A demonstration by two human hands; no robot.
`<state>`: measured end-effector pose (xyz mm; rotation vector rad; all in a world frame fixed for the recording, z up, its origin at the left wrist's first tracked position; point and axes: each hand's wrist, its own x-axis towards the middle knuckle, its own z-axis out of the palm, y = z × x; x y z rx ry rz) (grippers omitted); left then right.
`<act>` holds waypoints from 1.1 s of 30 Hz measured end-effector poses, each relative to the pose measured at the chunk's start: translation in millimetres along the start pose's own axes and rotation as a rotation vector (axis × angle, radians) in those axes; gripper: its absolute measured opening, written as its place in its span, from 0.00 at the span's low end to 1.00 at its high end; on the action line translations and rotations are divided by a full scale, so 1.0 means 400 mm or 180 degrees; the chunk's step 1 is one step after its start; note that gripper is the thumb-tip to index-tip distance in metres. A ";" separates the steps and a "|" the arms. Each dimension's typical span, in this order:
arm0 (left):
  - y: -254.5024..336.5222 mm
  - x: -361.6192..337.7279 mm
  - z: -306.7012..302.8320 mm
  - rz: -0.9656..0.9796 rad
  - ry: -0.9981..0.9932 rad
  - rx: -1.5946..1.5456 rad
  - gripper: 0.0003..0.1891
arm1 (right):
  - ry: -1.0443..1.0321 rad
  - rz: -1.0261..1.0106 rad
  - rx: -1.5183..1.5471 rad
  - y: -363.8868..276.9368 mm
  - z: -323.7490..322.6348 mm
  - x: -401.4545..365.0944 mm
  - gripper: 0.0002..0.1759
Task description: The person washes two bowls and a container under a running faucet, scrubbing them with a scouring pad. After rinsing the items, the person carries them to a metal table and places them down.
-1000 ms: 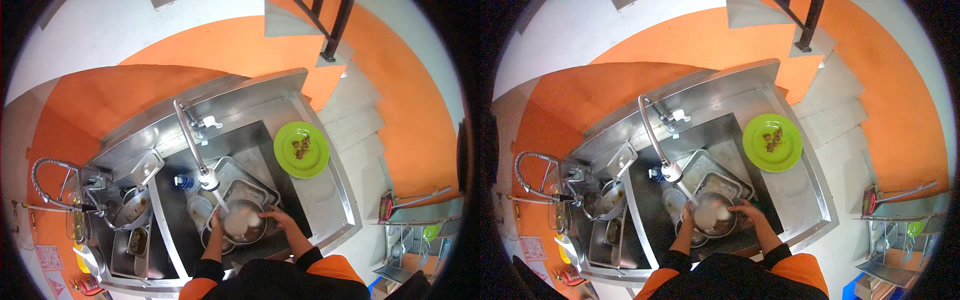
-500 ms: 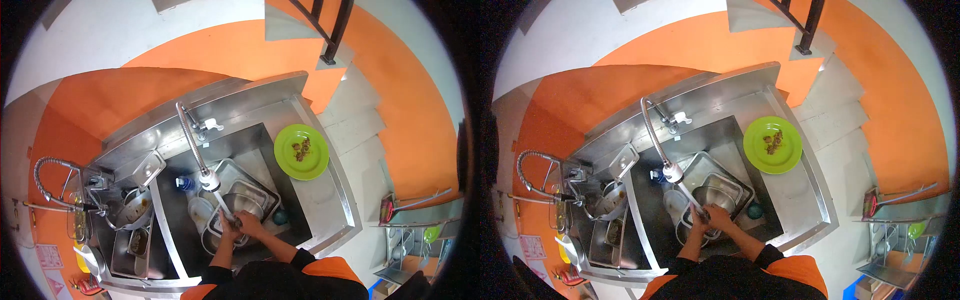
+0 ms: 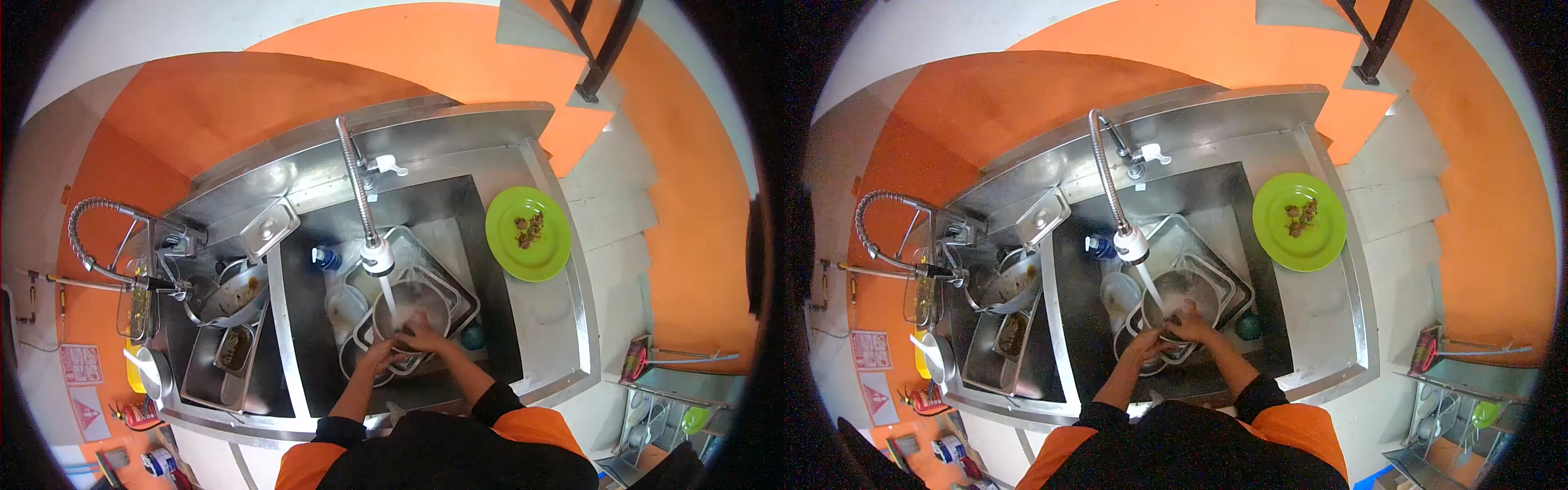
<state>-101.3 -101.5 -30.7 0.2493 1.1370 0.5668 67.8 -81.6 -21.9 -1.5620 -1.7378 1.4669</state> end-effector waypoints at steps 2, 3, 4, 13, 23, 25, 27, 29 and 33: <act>0.015 -0.037 0.028 0.0226 0.0028 -0.0085 0.20 | -0.0228 0.0109 -0.1738 -0.038 -0.010 -0.032 0.23; 0.030 -0.069 0.049 0.0453 0.0049 -0.0163 0.21 | -0.0346 0.0151 -0.2606 -0.050 -0.009 -0.040 0.20; 0.049 -0.105 0.076 0.0456 0.0069 -0.0172 0.21 | -0.0363 0.0136 -0.2601 -0.022 -0.002 -0.028 0.20; -0.010 -0.093 0.063 -0.0768 -0.0549 -0.1035 0.23 | 0.0325 -0.0334 -0.0988 0.034 0.050 0.102 0.28; 0.014 -0.090 0.043 -0.0437 -0.0184 -0.0694 0.17 | 0.2030 -0.0074 -0.0122 -0.092 0.046 0.101 0.21; 0.014 -0.061 0.001 -0.0461 -0.0085 -0.0742 0.21 | 0.1133 -0.0861 0.0098 -0.083 0.068 0.079 0.17; 0.052 -0.097 0.005 -0.0269 -0.0675 -0.1296 0.24 | 0.1079 -0.0988 0.0207 -0.079 0.075 0.055 0.17; 0.104 -0.122 0.045 -0.0043 -0.1268 -0.1821 0.28 | 0.0047 -0.0248 0.0278 -0.105 0.058 0.023 0.19; 0.131 -0.133 0.077 0.0314 0.0583 -0.0612 0.35 | -0.0575 -0.1131 0.0416 -0.007 0.068 0.013 0.20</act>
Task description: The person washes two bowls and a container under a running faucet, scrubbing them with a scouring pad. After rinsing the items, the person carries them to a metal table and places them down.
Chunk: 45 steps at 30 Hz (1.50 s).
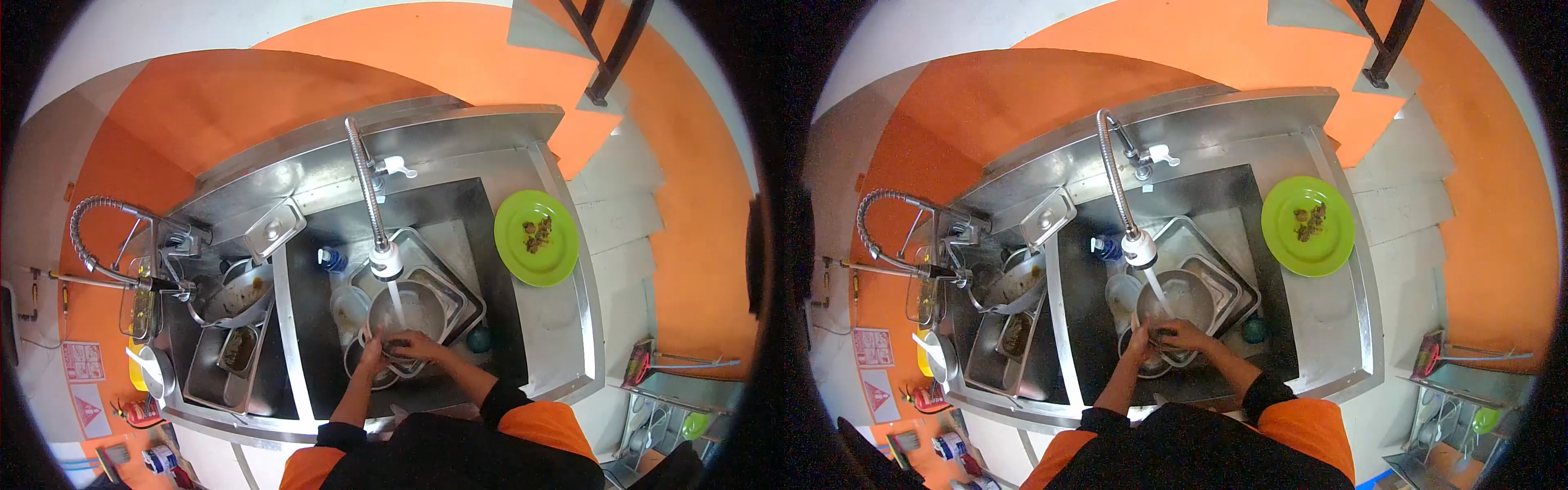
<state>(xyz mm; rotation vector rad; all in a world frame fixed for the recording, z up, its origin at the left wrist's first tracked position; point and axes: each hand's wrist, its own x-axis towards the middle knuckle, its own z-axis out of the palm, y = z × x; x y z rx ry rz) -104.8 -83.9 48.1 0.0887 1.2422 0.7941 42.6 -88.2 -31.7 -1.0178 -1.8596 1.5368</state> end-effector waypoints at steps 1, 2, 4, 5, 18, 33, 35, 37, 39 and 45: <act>-0.006 0.009 -0.021 0.0119 -0.0036 0.0413 0.34 | 0.0004 -0.0005 -0.0016 -0.022 -0.035 -0.011 0.20; -0.016 0.017 -0.041 0.0234 -0.0064 0.0828 0.34 | -0.0534 0.0344 -0.0852 -0.043 -0.073 -0.028 0.20; -0.022 -0.006 -0.030 0.0267 -0.0063 0.1267 0.32 | -0.1075 0.0684 -0.1687 -0.045 -0.108 -0.051 0.21; -0.026 -0.016 -0.027 0.0298 -0.0055 0.1706 0.31 | -0.0592 0.0593 -0.2502 -0.022 -0.108 -0.058 0.21; -0.046 -0.031 -0.026 0.1129 0.0045 0.0947 0.37 | 0.0434 0.2221 -0.2070 -0.044 0.002 0.094 0.29; 0.014 0.159 0.079 0.1661 0.0548 0.5261 0.36 | 0.2579 0.1797 -0.1016 -0.190 -0.115 0.116 0.24; 0.021 0.141 0.145 0.1365 0.0607 0.4467 0.29 | 0.2729 0.1504 -0.1037 -0.198 -0.173 0.102 0.22; -0.089 0.321 0.117 0.1852 0.0721 0.6534 0.15 | 0.2700 0.1266 -0.0911 -0.248 -0.241 0.110 0.17; -0.089 0.233 0.147 0.3178 0.0817 0.6358 0.15 | 0.2707 0.0647 -0.1146 -0.263 -0.317 0.183 0.12; 0.002 0.061 0.101 0.3940 -0.0457 0.6718 0.30 | 0.2377 -0.0614 -0.1361 -0.354 -0.540 0.422 0.13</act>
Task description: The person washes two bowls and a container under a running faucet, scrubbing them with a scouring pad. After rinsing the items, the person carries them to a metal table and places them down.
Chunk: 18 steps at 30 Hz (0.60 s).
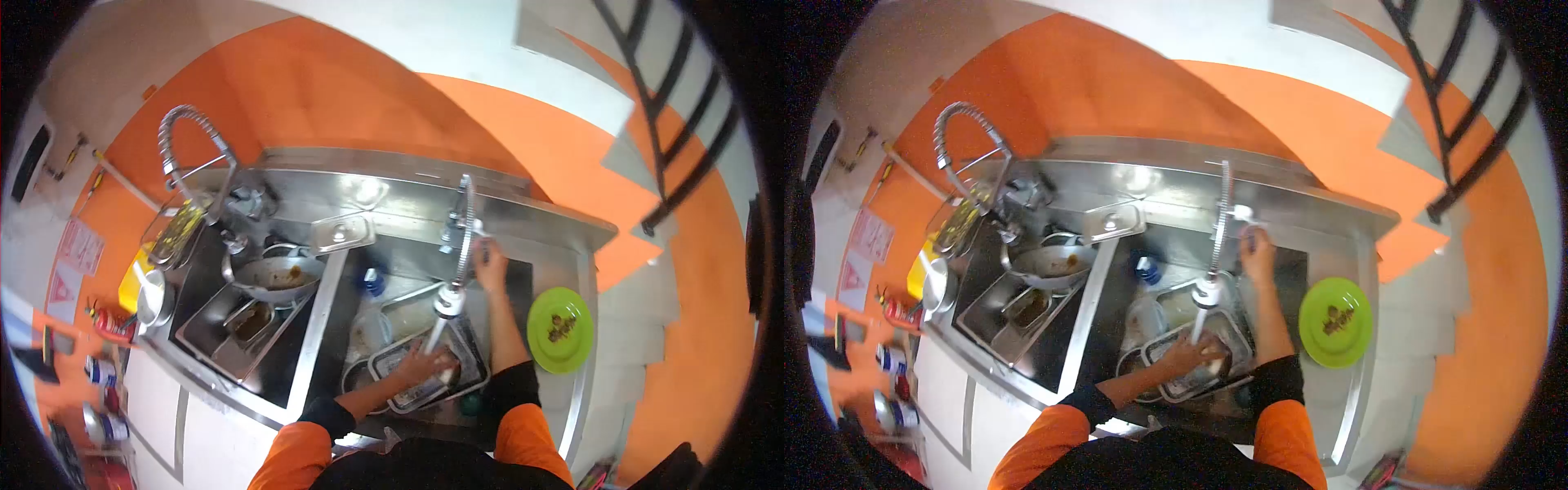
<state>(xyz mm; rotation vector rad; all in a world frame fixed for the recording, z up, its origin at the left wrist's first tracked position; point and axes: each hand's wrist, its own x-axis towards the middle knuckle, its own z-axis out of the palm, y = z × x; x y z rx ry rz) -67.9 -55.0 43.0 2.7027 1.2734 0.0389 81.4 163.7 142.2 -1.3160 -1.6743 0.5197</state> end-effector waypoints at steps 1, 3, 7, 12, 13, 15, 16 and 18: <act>-0.016 -0.032 -0.021 -0.0154 -0.0004 0.0018 0.30 | 0.0190 -0.0189 0.0115 0.032 0.015 0.038 0.14; -0.054 -0.111 -0.071 0.0306 0.0391 0.0392 0.32 | 0.0338 -0.0508 -0.0091 0.093 0.041 0.110 0.15; -0.107 -0.214 -0.097 -0.0033 0.0777 -0.0097 0.34 | 0.0052 0.0216 0.0266 -0.016 0.019 0.161 0.11; -0.127 -0.248 -0.110 -0.0830 0.1129 0.0345 0.27 | -0.0295 0.0357 0.0590 0.002 -0.020 -0.043 0.10; -0.125 -0.245 -0.124 -0.0871 0.1160 0.0369 0.27 | -0.0781 0.0737 0.0415 0.071 -0.015 -0.114 0.18; -0.112 -0.235 -0.143 -0.1494 0.1031 0.0317 0.26 | -0.1082 0.0893 0.0106 0.015 -0.011 -0.306 0.20; -0.109 -0.226 -0.154 -0.1610 0.1031 0.0091 0.24 | -0.1934 0.0292 0.0118 0.013 -0.008 -0.379 0.28; -0.091 -0.202 -0.167 -0.1657 0.0960 0.0349 0.24 | -0.2332 0.0070 0.0091 0.024 0.050 -0.511 0.32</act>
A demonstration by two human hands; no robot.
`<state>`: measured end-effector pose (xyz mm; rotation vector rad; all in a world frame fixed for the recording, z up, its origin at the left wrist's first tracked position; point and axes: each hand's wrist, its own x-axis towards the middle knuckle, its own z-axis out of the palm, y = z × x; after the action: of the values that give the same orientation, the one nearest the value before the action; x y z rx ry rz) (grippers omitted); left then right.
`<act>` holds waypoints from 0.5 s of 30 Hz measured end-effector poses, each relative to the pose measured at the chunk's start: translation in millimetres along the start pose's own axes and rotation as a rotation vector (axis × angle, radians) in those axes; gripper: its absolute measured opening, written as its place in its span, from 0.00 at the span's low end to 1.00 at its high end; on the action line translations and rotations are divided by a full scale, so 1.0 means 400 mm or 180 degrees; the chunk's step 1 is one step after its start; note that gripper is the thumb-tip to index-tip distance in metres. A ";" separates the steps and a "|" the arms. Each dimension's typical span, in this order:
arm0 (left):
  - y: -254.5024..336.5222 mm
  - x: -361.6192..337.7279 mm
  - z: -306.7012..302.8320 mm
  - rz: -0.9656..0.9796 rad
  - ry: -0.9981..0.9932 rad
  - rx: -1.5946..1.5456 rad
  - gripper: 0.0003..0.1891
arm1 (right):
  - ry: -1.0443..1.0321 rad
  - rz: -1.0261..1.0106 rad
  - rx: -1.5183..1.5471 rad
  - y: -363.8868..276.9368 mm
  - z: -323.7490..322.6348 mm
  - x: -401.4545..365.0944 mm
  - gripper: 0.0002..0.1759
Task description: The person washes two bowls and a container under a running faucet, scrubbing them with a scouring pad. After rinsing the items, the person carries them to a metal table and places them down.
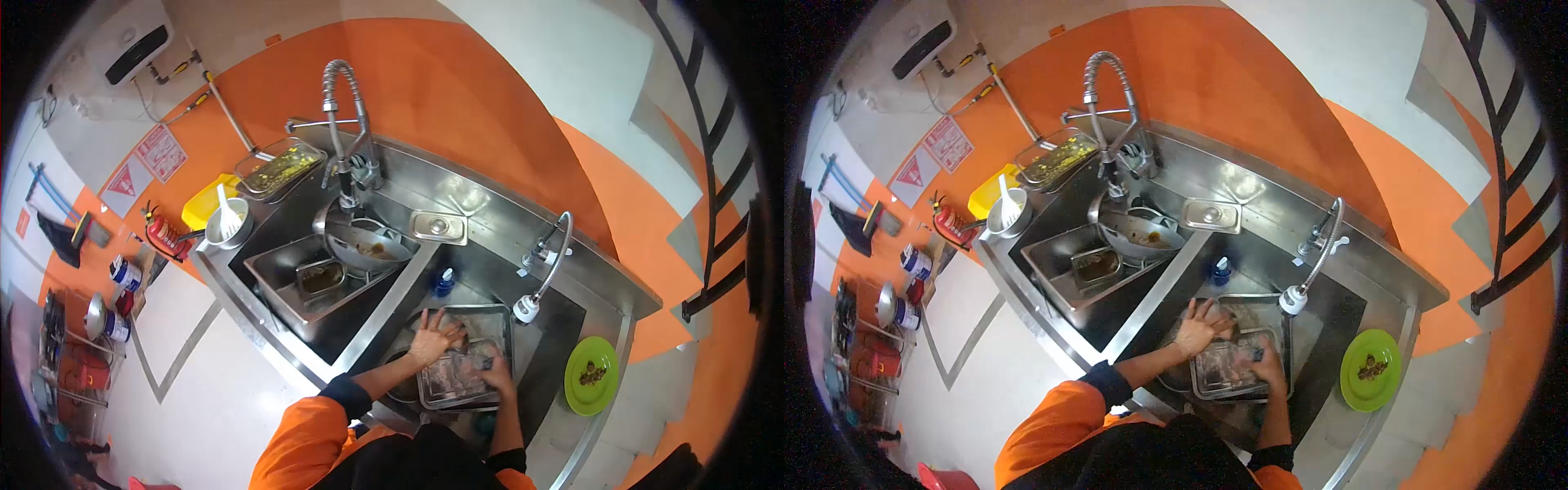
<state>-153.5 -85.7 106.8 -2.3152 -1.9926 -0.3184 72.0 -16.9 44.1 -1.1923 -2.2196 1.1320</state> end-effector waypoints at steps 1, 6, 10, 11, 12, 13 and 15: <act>0.010 0.008 -0.004 0.0018 -0.0012 0.0264 0.24 | -0.0008 -0.0049 -0.0024 -0.064 0.021 -0.007 0.32; 0.049 -0.018 -0.099 0.1020 0.0585 0.0045 0.19 | 0.0663 0.0705 -0.1330 -0.224 0.054 -0.061 0.19; -0.027 -0.029 -0.222 0.0717 0.1254 -0.1039 0.22 | 0.1270 0.0117 -0.1221 -0.241 0.025 -0.075 0.13; -0.043 -0.037 -0.224 0.0707 0.1251 -0.1037 0.22 | 0.1260 0.0113 -0.1219 -0.263 0.023 -0.083 0.13; -0.057 -0.045 -0.230 0.0200 0.1476 -0.1852 0.24 | 0.1441 0.0031 -0.0975 -0.289 0.017 -0.088 0.12; -0.069 -0.047 -0.236 -0.0318 0.1701 -0.2662 0.26 | 0.1627 -0.0063 -0.0739 -0.306 0.012 -0.087 0.11; -0.081 -0.047 -0.225 -0.0673 0.1773 -0.2880 0.26 | 0.1922 -0.0472 -0.0545 -0.315 0.019 -0.071 0.12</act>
<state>-197.8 -115.9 188.0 -1.9530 -1.9854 -1.9641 18.0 -83.6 140.9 -1.2100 -1.9098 0.4432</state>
